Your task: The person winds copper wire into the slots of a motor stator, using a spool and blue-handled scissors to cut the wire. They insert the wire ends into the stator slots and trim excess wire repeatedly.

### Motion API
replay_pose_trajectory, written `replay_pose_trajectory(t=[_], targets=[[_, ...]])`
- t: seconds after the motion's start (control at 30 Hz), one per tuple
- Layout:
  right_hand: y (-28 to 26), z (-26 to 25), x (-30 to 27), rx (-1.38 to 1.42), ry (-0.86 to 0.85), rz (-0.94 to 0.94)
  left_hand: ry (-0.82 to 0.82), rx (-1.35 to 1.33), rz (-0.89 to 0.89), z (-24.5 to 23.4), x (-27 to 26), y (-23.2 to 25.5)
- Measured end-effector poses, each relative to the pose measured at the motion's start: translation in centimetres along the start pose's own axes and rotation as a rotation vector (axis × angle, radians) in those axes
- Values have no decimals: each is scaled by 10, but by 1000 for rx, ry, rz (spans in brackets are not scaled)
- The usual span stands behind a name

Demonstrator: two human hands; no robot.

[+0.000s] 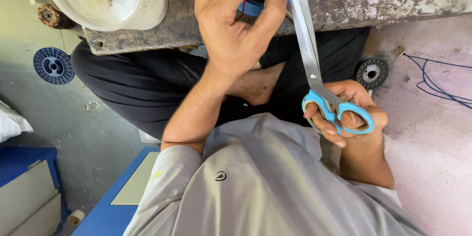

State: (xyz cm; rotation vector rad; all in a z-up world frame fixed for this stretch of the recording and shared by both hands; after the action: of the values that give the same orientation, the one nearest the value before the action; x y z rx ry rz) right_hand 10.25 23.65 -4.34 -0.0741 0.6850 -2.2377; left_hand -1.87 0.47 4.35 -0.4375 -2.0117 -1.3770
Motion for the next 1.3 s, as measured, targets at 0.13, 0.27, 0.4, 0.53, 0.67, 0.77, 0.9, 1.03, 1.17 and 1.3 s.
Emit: replay_pose_trajectory(t=[0.13, 0.27, 0.4, 0.53, 0.67, 0.77, 0.9, 1.03, 1.17, 1.3], targets=[[1, -2, 0, 10, -1, 20, -10, -19, 3, -1, 4, 2], [-1, -2, 1, 2, 25, 1, -21, -11, 5, -3, 6, 3], [-3, -1, 0, -35, 52, -10, -27, -14, 24, -4, 8, 3], [-6, -3, -3, -22, 82, 11, -26, -28, 48, -5, 10, 4], [-7, -3, -5, -8, 72, 58, -31, -13, 39, -4, 11, 6], [-10, -2, -1, -70, 70, 22, -29, -5, 46, -3, 12, 8], [-9, -2, 0, -44, 40, 44, -22, 0, 41, -3, 12, 8], [-6, -6, -3, 27, 24, 30, -21, 3, 30, -3, 11, 8], [-2, -8, -3, 41, 28, 51, -15, -16, 25, -2, 10, 7], [-17, 3, -1, -74, 27, -28, -43, -13, 42, -3, 13, 10]])
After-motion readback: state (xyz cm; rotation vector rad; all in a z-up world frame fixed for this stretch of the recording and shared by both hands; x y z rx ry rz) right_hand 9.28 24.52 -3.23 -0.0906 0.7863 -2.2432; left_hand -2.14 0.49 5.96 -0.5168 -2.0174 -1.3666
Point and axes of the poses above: each hand's wrist, its own x-axis towards the middle knuckle, its own z-axis out of the palm, y = z × x, the point moved 5 cm from there along x, towards the middle knuckle, and after that the axes turned 4 degrees about z, right-handed, at the moved point
